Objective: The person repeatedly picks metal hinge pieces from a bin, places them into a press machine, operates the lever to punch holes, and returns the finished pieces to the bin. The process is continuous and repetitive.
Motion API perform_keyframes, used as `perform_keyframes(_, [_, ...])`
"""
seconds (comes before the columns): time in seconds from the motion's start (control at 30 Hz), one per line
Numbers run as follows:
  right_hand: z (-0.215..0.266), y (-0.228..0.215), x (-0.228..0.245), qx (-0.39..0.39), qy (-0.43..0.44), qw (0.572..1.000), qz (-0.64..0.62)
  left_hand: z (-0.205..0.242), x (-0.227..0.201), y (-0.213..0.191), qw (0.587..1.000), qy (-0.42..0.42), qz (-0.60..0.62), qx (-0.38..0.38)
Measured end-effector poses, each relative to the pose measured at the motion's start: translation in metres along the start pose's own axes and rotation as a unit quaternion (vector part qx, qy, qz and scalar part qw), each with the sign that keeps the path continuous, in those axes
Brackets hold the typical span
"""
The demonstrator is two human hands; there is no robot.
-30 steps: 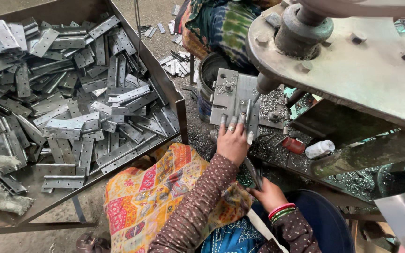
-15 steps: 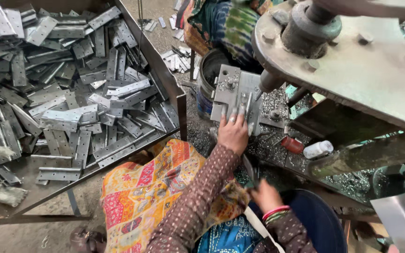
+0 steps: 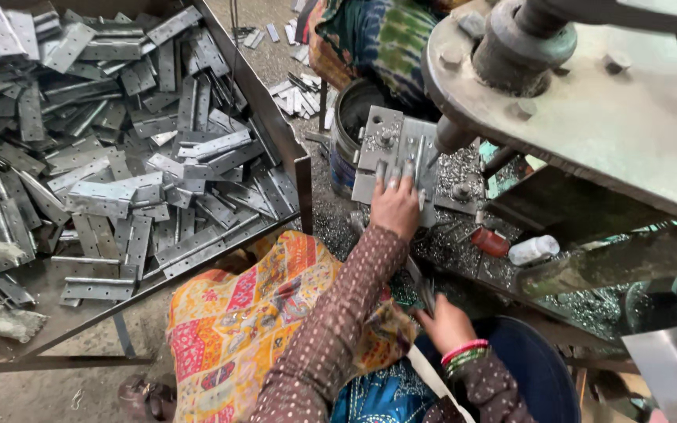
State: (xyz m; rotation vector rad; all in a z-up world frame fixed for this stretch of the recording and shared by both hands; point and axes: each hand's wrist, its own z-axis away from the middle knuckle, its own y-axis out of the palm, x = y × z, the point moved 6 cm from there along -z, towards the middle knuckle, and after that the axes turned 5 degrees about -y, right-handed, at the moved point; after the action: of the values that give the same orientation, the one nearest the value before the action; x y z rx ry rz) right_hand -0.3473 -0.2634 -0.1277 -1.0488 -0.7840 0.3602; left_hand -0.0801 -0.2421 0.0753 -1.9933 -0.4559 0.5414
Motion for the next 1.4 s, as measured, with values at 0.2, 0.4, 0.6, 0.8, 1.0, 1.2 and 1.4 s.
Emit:
perform_keyframes(0.2, [0.016, 0.038, 0.025, -0.092, -0.005, 0.995, -0.038, -0.009, -0.001, -0.002, 0.997, -0.025, 0.066, 0.037])
perform_keyframes(0.4, [-0.004, 0.021, 0.000, -0.036, -0.014, 0.999, -0.038, 0.004, 0.004, -0.017, 0.999, 0.011, 0.022, 0.049])
perform_keyframes(0.6, [0.012, 0.030, 0.009, -0.064, 0.015, 0.997, -0.034, -0.035, 0.015, 0.010, 0.998, -0.010, 0.047, 0.044])
perform_keyframes(0.8, [0.007, 0.067, 0.001, -0.077, 0.002, 0.996, -0.054, -0.021, 0.026, 0.001, 0.986, 0.006, 0.136, 0.095])
perform_keyframes(1.0, [0.012, 0.002, 0.012, -0.006, 0.033, 0.983, -0.180, 0.067, 0.145, -0.064, 0.976, -0.056, 0.034, -0.209])
perform_keyframes(1.2, [0.024, -0.045, 0.050, 0.067, 0.117, 0.967, -0.217, 0.159, 0.374, -0.036, 0.954, -0.260, -0.129, -0.077])
perform_keyframes(1.4, [0.018, -0.069, 0.068, 0.096, 0.112, 0.974, -0.170, 0.217, 0.436, 0.003, 0.937, -0.322, -0.035, 0.133])
